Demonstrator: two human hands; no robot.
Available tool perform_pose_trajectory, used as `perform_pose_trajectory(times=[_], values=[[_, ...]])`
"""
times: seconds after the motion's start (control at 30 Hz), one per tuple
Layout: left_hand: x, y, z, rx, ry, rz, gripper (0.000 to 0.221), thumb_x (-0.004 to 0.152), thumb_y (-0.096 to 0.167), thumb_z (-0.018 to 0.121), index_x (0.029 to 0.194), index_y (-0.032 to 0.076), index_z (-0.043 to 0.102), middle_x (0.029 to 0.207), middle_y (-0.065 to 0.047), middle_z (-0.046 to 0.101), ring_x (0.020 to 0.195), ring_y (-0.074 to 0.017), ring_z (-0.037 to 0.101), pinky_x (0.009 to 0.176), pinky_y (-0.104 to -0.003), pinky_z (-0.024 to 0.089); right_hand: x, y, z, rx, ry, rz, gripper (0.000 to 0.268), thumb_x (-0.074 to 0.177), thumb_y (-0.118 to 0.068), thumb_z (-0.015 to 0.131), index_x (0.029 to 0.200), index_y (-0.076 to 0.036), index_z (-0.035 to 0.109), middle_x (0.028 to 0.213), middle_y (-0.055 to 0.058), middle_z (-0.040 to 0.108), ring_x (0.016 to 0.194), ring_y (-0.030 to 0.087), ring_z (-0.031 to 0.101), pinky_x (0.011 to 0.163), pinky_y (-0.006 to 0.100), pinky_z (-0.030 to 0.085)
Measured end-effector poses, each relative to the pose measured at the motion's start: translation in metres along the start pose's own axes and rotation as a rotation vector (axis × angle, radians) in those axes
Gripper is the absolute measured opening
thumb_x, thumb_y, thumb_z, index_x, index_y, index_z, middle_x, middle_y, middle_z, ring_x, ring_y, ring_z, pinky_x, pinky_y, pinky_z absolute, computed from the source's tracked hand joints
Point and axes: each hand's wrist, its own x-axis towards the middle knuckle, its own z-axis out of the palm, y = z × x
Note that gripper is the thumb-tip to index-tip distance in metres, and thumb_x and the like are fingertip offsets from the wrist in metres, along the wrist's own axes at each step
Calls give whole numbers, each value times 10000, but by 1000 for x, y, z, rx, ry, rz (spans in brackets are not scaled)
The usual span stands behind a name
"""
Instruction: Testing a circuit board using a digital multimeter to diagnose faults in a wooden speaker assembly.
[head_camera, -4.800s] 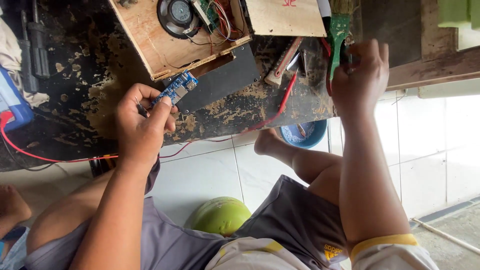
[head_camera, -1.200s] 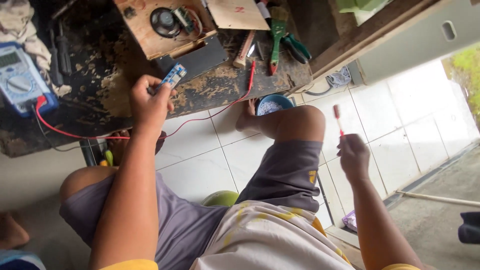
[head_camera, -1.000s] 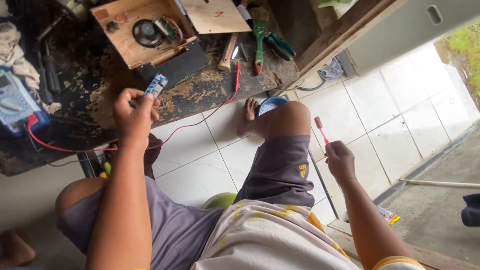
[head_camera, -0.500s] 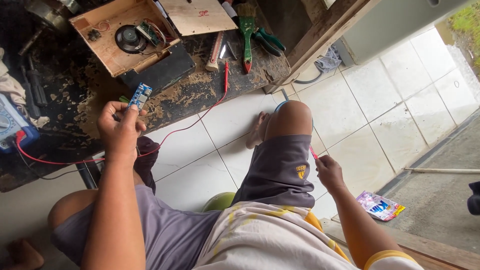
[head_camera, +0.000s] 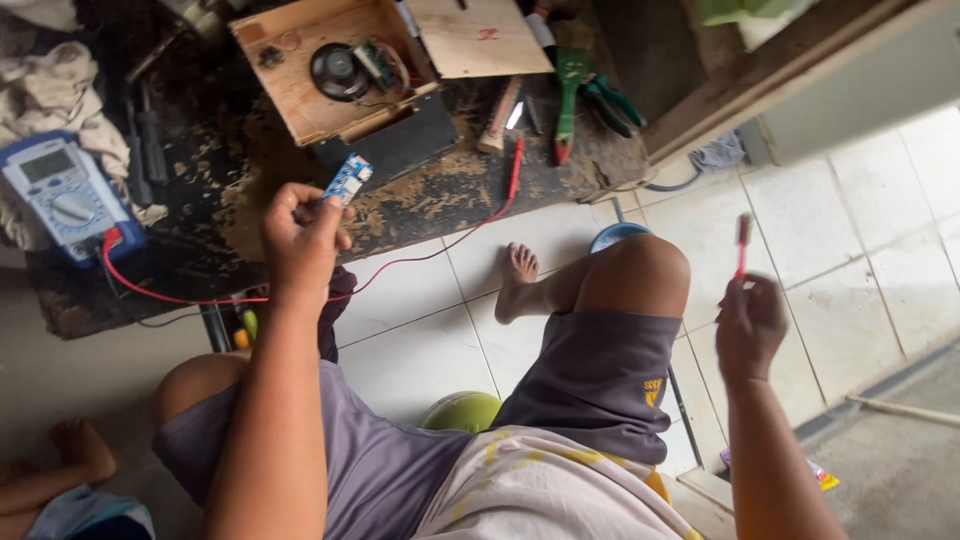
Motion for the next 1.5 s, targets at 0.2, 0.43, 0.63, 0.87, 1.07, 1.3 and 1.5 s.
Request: perform_pose_trajectory(times=[0.2, 0.43, 0.63, 0.87, 1.07, 1.3, 1.5], values=[[9, 7, -1, 57, -35, -37, 86, 946, 145, 620, 916, 125, 542, 788, -97, 730, 476, -101, 566, 465, -254, 445, 39, -138, 103, -162, -348, -318, 64, 1093, -48, 610, 1059, -69, 660, 857, 11, 610, 749, 137, 602, 690, 280, 477], [21, 1, -10, 120, -27, 86, 102, 950, 74, 666, 971, -22, 640, 746, -170, 690, 480, -146, 627, 469, -239, 496, 13, -230, 257, 101, -685, -922, 137, 978, 51, 745, 1107, 4, 754, 884, 181, 673, 771, 436, 669, 734, 478, 552], [29, -8, -7, 156, -12, 98, 84, 881, 102, 723, 909, 36, 681, 663, -92, 645, 478, -123, 596, 453, -255, 459, -46, -247, 286, 106, -829, -936, 326, 957, 57, 664, 1248, -57, 756, 804, 231, 708, 555, 369, 672, 535, 452, 562], [28, -4, -3, 278, -58, 181, 99, 873, 149, 720, 866, 56, 687, 778, -110, 589, 665, -214, 609, 567, -326, 466, -58, -243, 280, 15, -868, -885, 457, 976, 38, 599, 1404, -97, 689, 710, 186, 665, 504, 364, 643, 480, 461, 539], [26, -4, -1, 254, -35, 220, 96, 876, 124, 706, 849, 42, 662, 797, -126, 577, 708, -254, 626, 588, -338, 486, -60, -240, 277, -32, -878, -912, 451, 971, 43, 590, 1393, -72, 699, 661, 162, 657, 454, 313, 630, 450, 427, 538], [24, -1, 1, 197, -24, 250, 92, 870, 83, 682, 842, 15, 628, 823, -143, 568, 772, -264, 621, 621, -319, 510, -64, -265, 257, -103, -966, -860, 462, 924, 57, 597, 1350, -64, 728, 598, 155, 659, 434, 308, 648, 426, 397, 536], [29, -4, 0, 202, -39, 271, 81, 874, 71, 681, 843, 14, 633, 839, -133, 560, 793, -261, 621, 612, -323, 502, -58, -258, 268, -136, -937, -882, 446, 950, 71, 602, 1363, -42, 725, 618, 176, 670, 445, 320, 646, 437, 412, 542]])
